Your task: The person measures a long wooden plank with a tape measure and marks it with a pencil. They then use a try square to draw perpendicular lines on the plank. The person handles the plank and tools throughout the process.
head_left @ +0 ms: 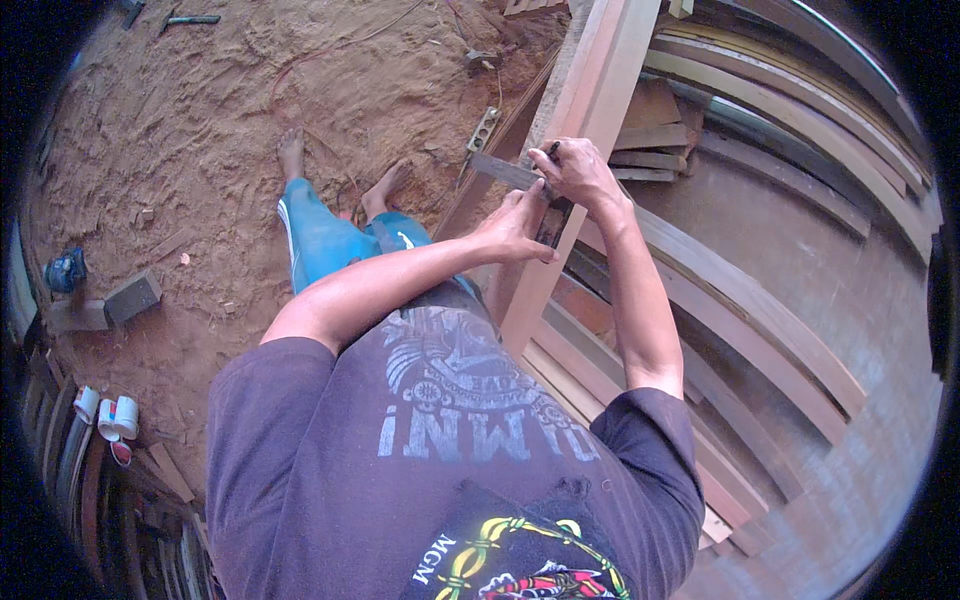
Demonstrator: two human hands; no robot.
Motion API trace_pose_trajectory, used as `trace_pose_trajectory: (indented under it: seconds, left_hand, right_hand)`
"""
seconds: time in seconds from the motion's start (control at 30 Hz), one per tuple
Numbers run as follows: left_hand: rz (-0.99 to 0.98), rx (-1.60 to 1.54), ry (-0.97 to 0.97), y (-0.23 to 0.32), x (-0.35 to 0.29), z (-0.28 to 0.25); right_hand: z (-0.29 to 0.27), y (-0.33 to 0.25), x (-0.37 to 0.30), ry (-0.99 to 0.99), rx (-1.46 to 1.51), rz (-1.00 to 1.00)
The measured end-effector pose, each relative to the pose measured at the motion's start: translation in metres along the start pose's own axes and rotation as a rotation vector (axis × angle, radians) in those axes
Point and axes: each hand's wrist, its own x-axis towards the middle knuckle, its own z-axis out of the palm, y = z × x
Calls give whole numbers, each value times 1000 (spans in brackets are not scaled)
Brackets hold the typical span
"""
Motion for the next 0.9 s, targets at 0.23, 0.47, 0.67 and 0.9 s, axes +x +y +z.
trace_pose_trajectory:
  seconds: [0.23, 0.47, 0.67, 0.9]
  left_hand:
    - [-40, 22, 0, 6, -4, -2]
    - [-29, 24, 2, 6, -7, -2]
    - [-29, 32, 1, 4, -4, -2]
    - [-24, 25, -76, 3, -1, -7]
  right_hand:
    - [10, 8, 11, -52, -66, -32]
    - [-1, 2, 11, -39, -72, -35]
    - [2, 2, 8, -33, -49, -35]
    - [7, -2, 6, -75, -137, -46]
